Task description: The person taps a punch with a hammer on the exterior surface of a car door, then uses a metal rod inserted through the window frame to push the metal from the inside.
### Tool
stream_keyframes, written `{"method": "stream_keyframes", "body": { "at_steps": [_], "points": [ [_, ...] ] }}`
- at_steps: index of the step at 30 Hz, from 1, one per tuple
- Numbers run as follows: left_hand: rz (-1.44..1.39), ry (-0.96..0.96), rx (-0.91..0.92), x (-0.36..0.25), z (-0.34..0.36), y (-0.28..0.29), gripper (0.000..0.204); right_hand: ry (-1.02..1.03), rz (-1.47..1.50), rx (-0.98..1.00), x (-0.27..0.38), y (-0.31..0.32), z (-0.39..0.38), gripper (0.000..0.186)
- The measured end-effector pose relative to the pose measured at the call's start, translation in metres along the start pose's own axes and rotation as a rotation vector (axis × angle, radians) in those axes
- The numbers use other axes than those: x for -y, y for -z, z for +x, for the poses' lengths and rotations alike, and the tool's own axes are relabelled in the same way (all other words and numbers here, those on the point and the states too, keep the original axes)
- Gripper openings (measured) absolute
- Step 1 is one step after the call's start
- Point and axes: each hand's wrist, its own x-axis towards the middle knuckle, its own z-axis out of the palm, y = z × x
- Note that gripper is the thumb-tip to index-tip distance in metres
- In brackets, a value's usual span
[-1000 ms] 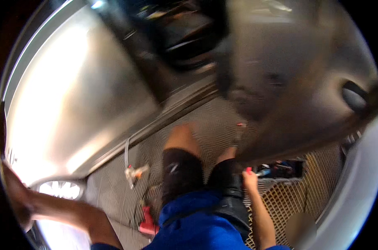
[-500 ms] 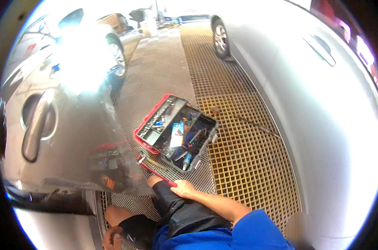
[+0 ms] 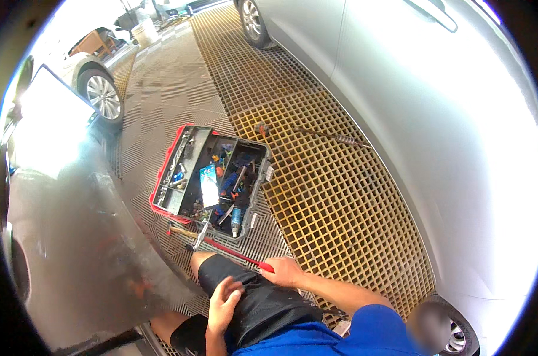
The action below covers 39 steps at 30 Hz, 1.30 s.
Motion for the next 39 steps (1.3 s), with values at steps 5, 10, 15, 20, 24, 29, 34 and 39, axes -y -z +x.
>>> {"method": "stream_keyframes", "body": {
  "at_steps": [5, 10, 15, 20, 24, 29, 34, 39],
  "points": [
    [-0.341, -0.071, -0.056, 0.000, 0.039, -0.017, 0.050, 0.257, -0.068, 0.131, -0.006, 0.013, -0.002, 0.040],
    [-0.456, -0.042, -0.050, 0.002, 0.052, -0.017, 0.038, 0.227, 0.137, 0.267, -0.020, 0.034, 0.061, 0.043],
    [-0.314, -0.045, 0.022, 0.012, 0.052, -0.013, 0.041, -0.144, 0.013, -0.270, -0.035, 0.055, 0.223, 0.036],
    [-0.136, -0.052, 0.087, -0.003, 0.046, -0.010, 0.043, -0.536, 0.041, -0.593, -0.053, 0.059, 0.383, 0.032],
    [0.036, -0.049, 0.125, -0.028, 0.036, -0.010, 0.037, -0.810, 0.124, -0.467, -0.054, 0.061, 0.430, 0.050],
    [-0.121, -0.027, 0.059, -0.031, 0.035, -0.009, 0.036, -0.987, 0.283, -0.411, -0.048, 0.081, 0.446, 0.060],
    [-0.148, 0.017, 0.030, -0.009, 0.037, -0.001, 0.038, -1.068, 0.220, -0.327, -0.049, 0.091, 0.454, 0.058],
    [-0.142, -0.081, 0.020, 0.006, 0.033, 0.001, 0.037, -1.060, 0.129, -0.350, -0.051, 0.086, 0.454, 0.060]
  ]
}}
